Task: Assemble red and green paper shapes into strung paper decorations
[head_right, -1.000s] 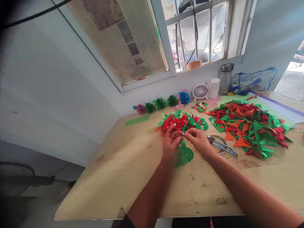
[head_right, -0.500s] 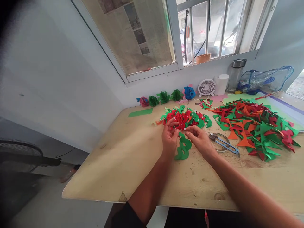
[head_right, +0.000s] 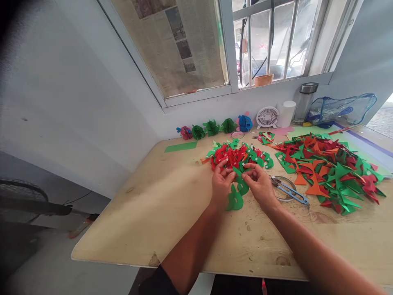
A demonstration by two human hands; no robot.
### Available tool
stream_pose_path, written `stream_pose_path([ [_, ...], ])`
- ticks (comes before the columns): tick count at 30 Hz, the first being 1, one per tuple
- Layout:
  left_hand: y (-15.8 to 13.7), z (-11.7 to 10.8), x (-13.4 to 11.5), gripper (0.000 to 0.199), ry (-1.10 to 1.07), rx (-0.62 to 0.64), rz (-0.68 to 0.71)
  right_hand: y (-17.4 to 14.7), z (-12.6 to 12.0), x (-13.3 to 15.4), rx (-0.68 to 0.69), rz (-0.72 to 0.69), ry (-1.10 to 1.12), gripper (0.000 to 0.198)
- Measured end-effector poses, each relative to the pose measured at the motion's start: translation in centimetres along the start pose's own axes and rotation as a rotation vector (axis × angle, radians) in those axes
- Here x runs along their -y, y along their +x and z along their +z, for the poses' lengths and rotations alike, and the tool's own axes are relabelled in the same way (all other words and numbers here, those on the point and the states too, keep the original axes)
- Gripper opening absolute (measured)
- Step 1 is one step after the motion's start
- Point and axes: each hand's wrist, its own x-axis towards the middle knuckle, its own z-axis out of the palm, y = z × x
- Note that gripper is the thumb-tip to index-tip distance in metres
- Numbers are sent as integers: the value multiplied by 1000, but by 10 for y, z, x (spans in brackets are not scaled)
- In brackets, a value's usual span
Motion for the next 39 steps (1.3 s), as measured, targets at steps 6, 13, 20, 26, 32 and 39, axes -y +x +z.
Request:
stream_pose_path([
  [6,-4,5,2,35,-19,38,-108,-1,1,-1,-54,-9,27,40],
  [13,-4,5,-4,38,-85,-29,-40,-4,3,-1,-29,-23,1,40],
  [20,-4,4,-5,40,-94,-56,-26,-6,6,-1,13,-10,-19,43],
  [26,-2,1,-3,43,-72,-51,11,-9,10,-2,34,-35,-48,40],
  [32,-1,-1,-1,43,91,-45,71,-9,8,6,-11,-20,-43,29],
  [39,-3,-1,0,42,227,29,145,-7,7,6,15,0,-62,25],
])
